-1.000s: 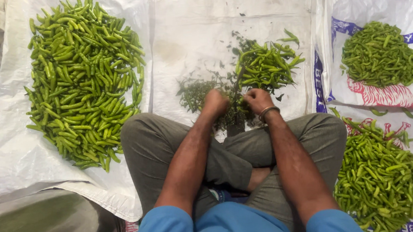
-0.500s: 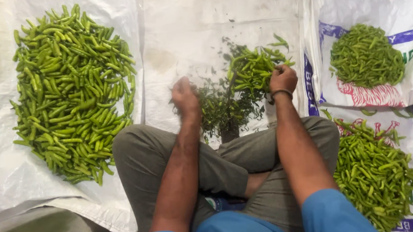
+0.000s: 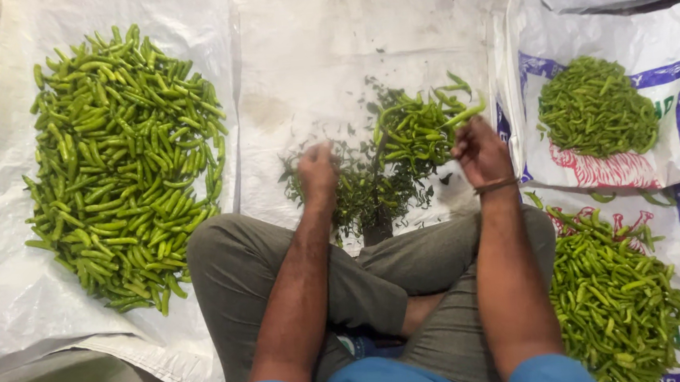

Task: The person sits cross-legged on the floor and removes stems from green chilies by hand. They pick up chilies from a large pile on a white sack, pull off the stems, and place the de-stemmed chilies into a separate pile on the sack.

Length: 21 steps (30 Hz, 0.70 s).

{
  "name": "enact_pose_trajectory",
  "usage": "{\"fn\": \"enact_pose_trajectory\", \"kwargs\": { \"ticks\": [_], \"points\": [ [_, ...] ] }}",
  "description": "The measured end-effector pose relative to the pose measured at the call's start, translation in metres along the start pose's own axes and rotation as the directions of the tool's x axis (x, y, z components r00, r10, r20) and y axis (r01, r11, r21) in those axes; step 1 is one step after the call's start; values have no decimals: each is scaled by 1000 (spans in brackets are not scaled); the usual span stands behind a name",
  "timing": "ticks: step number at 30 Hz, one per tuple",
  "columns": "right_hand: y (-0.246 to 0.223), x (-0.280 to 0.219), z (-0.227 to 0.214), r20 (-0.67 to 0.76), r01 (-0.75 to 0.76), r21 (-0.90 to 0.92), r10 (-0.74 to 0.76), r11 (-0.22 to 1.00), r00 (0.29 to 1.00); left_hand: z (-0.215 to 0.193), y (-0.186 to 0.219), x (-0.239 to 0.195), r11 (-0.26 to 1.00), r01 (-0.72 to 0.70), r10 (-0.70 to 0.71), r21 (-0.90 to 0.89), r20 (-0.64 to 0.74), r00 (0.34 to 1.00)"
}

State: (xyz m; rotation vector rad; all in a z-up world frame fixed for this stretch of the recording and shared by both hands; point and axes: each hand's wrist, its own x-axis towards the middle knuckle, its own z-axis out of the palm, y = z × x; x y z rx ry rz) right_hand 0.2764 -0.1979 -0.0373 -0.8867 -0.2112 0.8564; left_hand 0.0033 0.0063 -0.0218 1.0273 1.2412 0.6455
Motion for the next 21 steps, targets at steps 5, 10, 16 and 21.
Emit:
{"fn": "enact_pose_trajectory", "kwargs": {
  "ticks": [5,10,16,21],
  "points": [
    [38,-38,39,20,-194,-38,195,980,981,11,-29,13,994,-37,8,102,264,965],
    [81,-30,44,-79,-382,-239,374,893,924,11,-45,8,959,-87,8,270,280,960],
    [92,-19,37,-144,-424,-319,399,847,905,19,-32,-2,851,-320,164,417,368,915],
    [94,-21,30,-189,-425,-339,382,839,905,27,-51,3,754,-399,187,522,412,892]
  ]
}}
